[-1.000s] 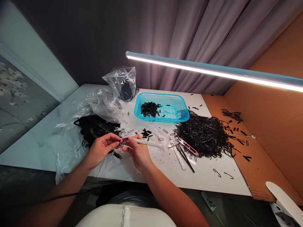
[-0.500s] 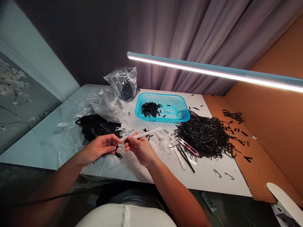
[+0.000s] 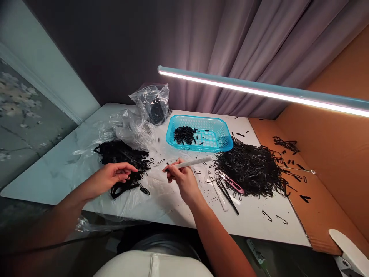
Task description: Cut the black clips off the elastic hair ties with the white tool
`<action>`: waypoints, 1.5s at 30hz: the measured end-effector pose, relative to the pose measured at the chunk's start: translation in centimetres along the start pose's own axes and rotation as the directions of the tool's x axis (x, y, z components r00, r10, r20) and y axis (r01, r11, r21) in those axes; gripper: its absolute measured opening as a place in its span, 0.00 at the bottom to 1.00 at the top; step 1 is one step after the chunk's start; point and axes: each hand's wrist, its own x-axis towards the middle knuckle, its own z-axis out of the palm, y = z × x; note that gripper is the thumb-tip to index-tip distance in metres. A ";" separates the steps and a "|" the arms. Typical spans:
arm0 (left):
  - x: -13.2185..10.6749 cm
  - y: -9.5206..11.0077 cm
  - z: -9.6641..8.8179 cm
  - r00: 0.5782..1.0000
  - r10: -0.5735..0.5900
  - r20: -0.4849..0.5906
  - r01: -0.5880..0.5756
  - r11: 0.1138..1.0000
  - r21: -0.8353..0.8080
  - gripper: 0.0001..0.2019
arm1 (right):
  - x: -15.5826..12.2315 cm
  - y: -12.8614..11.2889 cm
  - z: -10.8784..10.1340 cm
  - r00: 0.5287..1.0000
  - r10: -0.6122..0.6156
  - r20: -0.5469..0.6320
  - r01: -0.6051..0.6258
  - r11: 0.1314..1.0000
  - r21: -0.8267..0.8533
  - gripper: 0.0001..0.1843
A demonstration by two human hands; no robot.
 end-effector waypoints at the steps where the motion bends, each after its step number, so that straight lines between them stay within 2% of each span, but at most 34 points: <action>1: 0.0 -0.1 0.0 1.000 -0.007 -0.015 0.006 0.997 -0.076 0.09 | 0.0 0.1 0.1 0.998 -0.053 -0.021 0.051 0.997 -0.061 0.16; 3: 0.0 0.0 0.5 1.000 -0.003 -0.025 -0.003 0.973 -0.232 0.08 | -0.1 1.0 0.8 0.994 -0.112 0.003 0.110 0.980 -0.165 0.15; 5: 0.0 0.3 1.3 0.999 0.006 -0.033 -0.017 0.938 -0.347 0.08 | -0.2 2.3 1.8 0.990 -0.120 0.073 0.135 0.955 -0.262 0.14; 7: -0.1 0.6 1.9 0.999 0.013 -0.033 -0.026 0.906 -0.423 0.09 | -0.4 3.5 2.5 0.978 -0.129 0.165 0.187 0.889 -0.417 0.12; 9: -0.1 0.7 2.3 0.999 0.014 -0.030 -0.026 0.881 -0.472 0.10 | -0.6 4.2 2.8 0.966 -0.156 0.204 0.240 0.832 -0.500 0.12; 11: 0.0 0.6 2.5 0.999 0.007 -0.037 -0.024 0.863 -0.505 0.10 | -0.8 4.3 2.7 0.966 -0.199 0.163 0.254 0.843 -0.474 0.11; 14: 0.1 0.5 2.9 0.997 -0.009 -0.072 -0.032 0.843 -0.537 0.11 | -1.2 3.6 2.7 0.973 -0.224 0.049 0.228 0.915 -0.334 0.10; 18: 0.3 1.0 4.2 0.989 -0.014 -0.145 -0.070 0.826 -0.559 0.11 | -1.6 2.8 2.9 0.974 -0.225 -0.010 0.218 0.955 -0.199 0.10; 22: 0.5 1.5 5.2 0.982 0.005 -0.190 -0.109 0.832 -0.544 0.11 | -1.8 2.3 2.9 0.961 -0.277 -0.014 0.269 0.942 -0.202 0.08; 27: 0.5 1.4 5.9 0.980 0.045 -0.193 -0.140 0.846 -0.514 0.09 | -2.0 1.7 2.8 0.970 -0.241 -0.043 0.225 0.948 -0.225 0.09; 33: 0.3 1.3 6.3 0.977 0.038 -0.210 -0.142 0.851 -0.505 0.09 | -2.1 1.4 2.9 0.967 -0.252 -0.025 0.242 0.949 -0.202 0.11; 39: 0.5 1.1 6.6 0.975 0.053 -0.218 -0.155 0.861 -0.484 0.09 | -2.1 1.8 2.8 0.964 -0.258 -0.058 0.236 0.939 -0.251 0.10; 42: 0.5 1.2 6.7 0.977 0.049 -0.208 -0.149 0.854 -0.498 0.11 | -2.2 2.6 2.6 0.941 -0.327 -0.083 0.270 0.877 -0.399 0.08; 45: 0.1 1.6 6.6 0.986 0.044 -0.158 -0.128 0.812 -0.570 0.14 | -2.3 3.0 2.3 0.881 -0.473 0.006 0.385 0.711 -0.588 0.05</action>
